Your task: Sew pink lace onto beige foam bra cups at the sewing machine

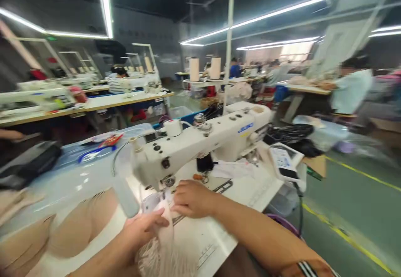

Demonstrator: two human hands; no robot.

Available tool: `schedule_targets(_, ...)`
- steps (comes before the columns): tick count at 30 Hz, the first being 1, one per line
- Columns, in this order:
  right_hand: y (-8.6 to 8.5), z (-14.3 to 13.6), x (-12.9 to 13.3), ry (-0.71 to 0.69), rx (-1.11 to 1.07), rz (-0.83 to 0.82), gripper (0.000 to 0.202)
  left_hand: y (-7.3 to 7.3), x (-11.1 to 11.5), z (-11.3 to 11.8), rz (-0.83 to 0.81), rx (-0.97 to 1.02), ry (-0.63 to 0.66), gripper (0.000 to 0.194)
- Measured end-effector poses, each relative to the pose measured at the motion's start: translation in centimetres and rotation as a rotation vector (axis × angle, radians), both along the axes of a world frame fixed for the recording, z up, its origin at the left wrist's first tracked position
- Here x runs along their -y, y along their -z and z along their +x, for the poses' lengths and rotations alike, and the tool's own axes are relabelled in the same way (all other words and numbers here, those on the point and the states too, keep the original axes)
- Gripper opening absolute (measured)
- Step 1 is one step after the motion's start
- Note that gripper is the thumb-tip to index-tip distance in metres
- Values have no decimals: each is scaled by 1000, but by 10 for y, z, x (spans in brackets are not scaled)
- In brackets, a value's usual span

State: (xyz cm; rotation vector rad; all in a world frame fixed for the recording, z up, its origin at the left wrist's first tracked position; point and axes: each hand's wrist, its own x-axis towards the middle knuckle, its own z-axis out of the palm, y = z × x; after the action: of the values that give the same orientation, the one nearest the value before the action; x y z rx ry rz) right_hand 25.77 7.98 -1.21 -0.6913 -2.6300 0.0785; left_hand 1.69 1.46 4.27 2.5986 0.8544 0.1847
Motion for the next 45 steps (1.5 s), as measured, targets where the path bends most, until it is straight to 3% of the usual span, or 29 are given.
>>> schedule_targets(3, 10, 8, 3, 11, -136, -61, 34, 0, 11, -9, -141, -70, -88, 8)
schedule_targets(8, 5, 5, 14, -38, -62, -138, 30, -10, 9, -1, -192, -41, -85, 8)
schedule_targets(19, 6, 2, 16, 153, 9, -125, 30, -7, 7, -6, -137, 13, -60, 8)
schedule_targets(27, 3, -2, 19, 203, 38, -100, 25, -10, 8, -5, -110, 8, -78, 8)
schedule_targets(45, 3, -5, 20, 230, 56, -88, 26, -3, 3, -10, -53, 26, -59, 11)
